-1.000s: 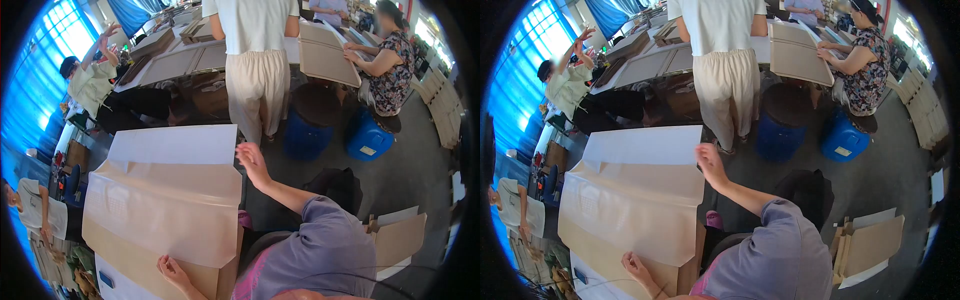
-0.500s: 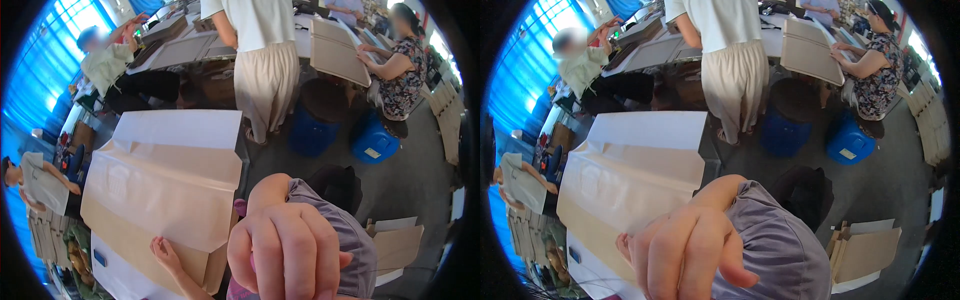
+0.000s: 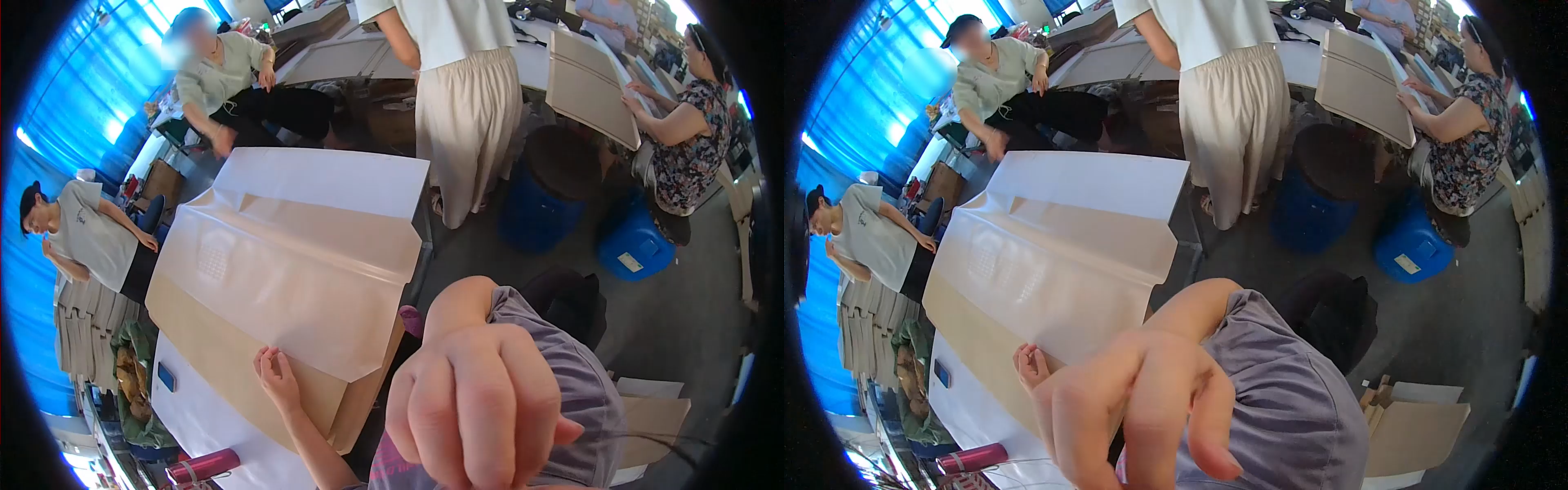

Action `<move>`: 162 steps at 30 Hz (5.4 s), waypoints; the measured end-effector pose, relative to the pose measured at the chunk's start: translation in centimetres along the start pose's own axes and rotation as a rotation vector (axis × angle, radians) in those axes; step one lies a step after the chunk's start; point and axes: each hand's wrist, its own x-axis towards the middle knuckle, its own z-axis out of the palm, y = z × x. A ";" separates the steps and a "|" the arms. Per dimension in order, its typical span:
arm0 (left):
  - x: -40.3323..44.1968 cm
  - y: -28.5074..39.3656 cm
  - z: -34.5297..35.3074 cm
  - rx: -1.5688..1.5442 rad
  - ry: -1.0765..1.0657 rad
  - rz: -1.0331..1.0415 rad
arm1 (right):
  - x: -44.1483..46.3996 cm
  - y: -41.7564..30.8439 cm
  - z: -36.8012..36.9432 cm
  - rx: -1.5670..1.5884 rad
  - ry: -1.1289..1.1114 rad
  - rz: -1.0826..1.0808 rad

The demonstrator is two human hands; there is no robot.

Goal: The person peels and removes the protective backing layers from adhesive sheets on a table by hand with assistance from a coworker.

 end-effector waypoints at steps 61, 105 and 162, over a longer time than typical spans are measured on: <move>-7.6 8.3 -1.0 0.382 -0.214 0.229 | -28.6 0.7 1.2 -0.002 0.774 2.072; 3.8 11.9 7.0 -0.470 -0.576 -0.350 | -20.0 2.7 -8.0 -0.773 0.689 1.453; 4.4 10.9 7.8 -0.532 -0.711 -0.340 | -21.3 2.2 -8.4 -0.656 0.753 1.482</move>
